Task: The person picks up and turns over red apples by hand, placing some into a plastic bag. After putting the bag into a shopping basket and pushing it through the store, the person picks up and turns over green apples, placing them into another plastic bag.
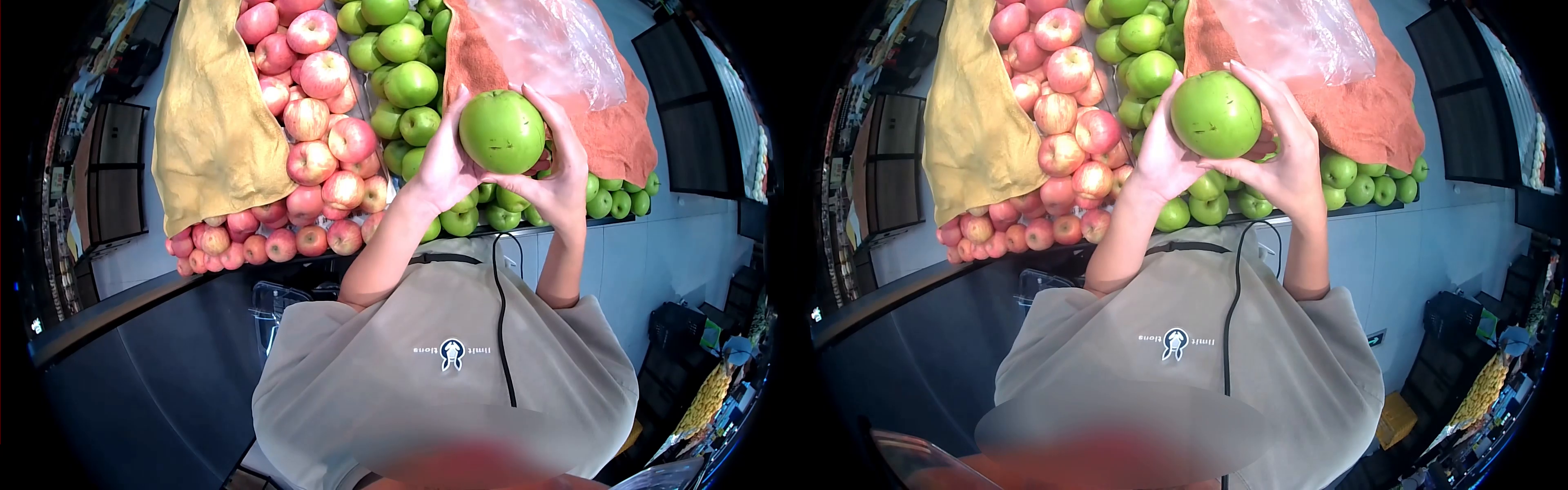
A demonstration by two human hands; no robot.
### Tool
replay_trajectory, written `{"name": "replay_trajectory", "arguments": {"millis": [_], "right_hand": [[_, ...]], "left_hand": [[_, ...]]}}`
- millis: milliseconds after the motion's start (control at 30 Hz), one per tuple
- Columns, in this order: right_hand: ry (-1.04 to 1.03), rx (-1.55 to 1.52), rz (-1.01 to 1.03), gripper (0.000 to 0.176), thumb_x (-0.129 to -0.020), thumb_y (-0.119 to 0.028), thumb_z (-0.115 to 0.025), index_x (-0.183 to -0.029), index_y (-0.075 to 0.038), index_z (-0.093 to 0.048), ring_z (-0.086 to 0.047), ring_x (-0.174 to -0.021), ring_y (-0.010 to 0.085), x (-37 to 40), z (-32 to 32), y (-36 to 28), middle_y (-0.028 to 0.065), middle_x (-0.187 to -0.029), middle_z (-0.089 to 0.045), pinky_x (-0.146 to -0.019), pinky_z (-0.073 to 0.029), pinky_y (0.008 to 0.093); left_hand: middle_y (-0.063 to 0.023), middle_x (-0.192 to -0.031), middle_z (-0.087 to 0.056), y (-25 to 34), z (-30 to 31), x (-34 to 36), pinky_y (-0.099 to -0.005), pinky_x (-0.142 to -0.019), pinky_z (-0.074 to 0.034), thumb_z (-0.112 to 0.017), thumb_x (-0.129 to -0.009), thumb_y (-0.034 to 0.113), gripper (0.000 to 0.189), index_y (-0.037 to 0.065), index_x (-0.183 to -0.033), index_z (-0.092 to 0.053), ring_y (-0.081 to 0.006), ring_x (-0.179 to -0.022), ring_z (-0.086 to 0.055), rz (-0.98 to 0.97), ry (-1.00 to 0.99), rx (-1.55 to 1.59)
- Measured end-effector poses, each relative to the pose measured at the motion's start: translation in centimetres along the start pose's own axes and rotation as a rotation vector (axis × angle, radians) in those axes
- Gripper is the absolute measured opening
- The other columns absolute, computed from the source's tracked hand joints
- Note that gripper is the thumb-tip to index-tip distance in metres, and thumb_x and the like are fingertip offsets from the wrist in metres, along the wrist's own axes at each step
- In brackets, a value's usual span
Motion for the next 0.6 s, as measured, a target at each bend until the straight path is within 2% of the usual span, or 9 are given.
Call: {"name": "replay_trajectory", "arguments": {"millis": [100, 200, 267, 300, 333, 400, 533, 600], "right_hand": [[0.006, 0.026, -0.001, 0.09, -0.054, -0.028, -0.093, -0.132, -0.002, -0.056, -0.06, -0.118, 0.0294, 0.1, -0.1, 0.0, 0.0144, -0.13, -0.06, -0.1, -0.048, 0.0403], [0.052, 0.029, 0.026, 0.09, -0.054, -0.028, -0.093, -0.131, -0.001, -0.056, -0.061, -0.114, 0.0294, 0.3, -0.4, 0.3, 0.0141, -0.127, -0.061, -0.097, -0.05, 0.0397], [0.046, 0.086, 0.023, 0.091, -0.055, -0.028, -0.093, -0.133, 0.0, -0.054, -0.06, -0.116, 0.029, 0.3, -0.3, 0.3, 0.0163, -0.128, -0.06, -0.099, -0.048, 0.04], [0.043, 0.146, 0.022, 0.092, -0.057, -0.028, -0.093, -0.134, 0.002, -0.052, -0.058, -0.119, 0.0286, 0.3, -0.3, 0.3, 0.0186, -0.129, -0.059, -0.101, -0.046, 0.0402], [0.041, 0.145, 0.022, 0.092, -0.057, -0.028, -0.093, -0.134, 0.002, -0.052, -0.058, -0.119, 0.0286, 0.3, -0.3, 0.3, 0.0186, -0.129, -0.059, -0.101, -0.046, 0.0402], [0.074, 0.19, 0.072, 0.085, -0.056, -0.021, -0.091, -0.132, -0.002, -0.057, -0.06, -0.111, 0.0295, 0.3, -0.5, 0.2, 0.015, -0.123, -0.059, -0.089, -0.053, 0.0381], [0.047, 0.2, 0.068, 0.084, -0.058, -0.02, -0.09, -0.133, -0.003, -0.056, -0.058, -0.114, 0.0314, 0.3, -0.6, -0.6, 0.0161, -0.129, -0.055, -0.092, -0.051, 0.0395], [0.015, 0.111, 0.125, 0.086, -0.059, -0.022, -0.09, -0.134, -0.002, -0.053, -0.057, -0.116, 0.0332, 0.2, -0.9, -0.8, 0.0158, -0.132, -0.053, -0.094, -0.05, 0.0427]], "left_hand": [[-0.0099, -0.121, -0.062, 0.4, 0.2, 0.3, -0.0387, -0.091, -0.054, -0.034, -0.102, 0.055, 0.058, 0.008, -0.129, -0.055, -0.021, -0.11, -0.062, -0.037, -0.048, -0.131], [-0.0105, -0.126, -0.058, 0.6, -0.4, 1.0, -0.0367, -0.094, -0.052, -0.035, -0.102, 0.055, 0.06, 0.006, -0.135, -0.048, -0.0207, -0.114, -0.059, -0.138, -0.06, -0.261], [-0.0113, -0.128, -0.053, 0.5, -0.8, 1.7, -0.0322, -0.1, -0.045, -0.049, -0.101, 0.047, 0.058, 0.004, -0.139, -0.039, -0.0185, -0.117, -0.054, -0.349, -0.095, -0.512], [-0.013, -0.129, -0.05, 0.2, -0.7, 1.7, -0.0314, -0.099, -0.045, -0.062, -0.097, 0.036, 0.061, 0.003, -0.14, -0.035, -0.0184, -0.118, -0.051, -0.436, -0.116, -0.609], [-0.013, -0.129, -0.05, 0.0, -0.6, 1.6, -0.0314, -0.099, -0.045, -0.062, -0.097, 0.036, 0.061, 0.003, -0.14, -0.035, -0.0184, -0.118, -0.051, -0.437, -0.115, -0.607], [-0.0141, -0.129, -0.049, -0.1, -0.4, 1.4, -0.0315, -0.1, -0.044, -0.069, -0.092, 0.031, 0.064, 0.002, -0.14, -0.037, -0.0182, -0.119, -0.05, -0.564, -0.105, -0.766], [-0.0143, -0.129, -0.051, -0.1, 0.4, 1.5, -0.0328, -0.099, -0.046, -0.063, -0.094, 0.038, 0.063, 0.001, -0.139, -0.039, -0.0198, -0.117, -0.054, -0.428, -0.165, -0.558], [-0.0143, -0.129, -0.054, -0.6, 1.0, 1.6, -0.0352, -0.096, -0.05, -0.054, -0.096, 0.049, 0.063, 0.002, -0.137, -0.043, -0.0224, -0.115, -0.058, -0.126, -0.315, -0.065]]}}
Point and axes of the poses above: each hand's wrist, its own x-axis away from the middle knuckle, its own z-axis out of the back of the hand, y = z × x, the point moved 1 cm from there along -x, towards the middle knuckle
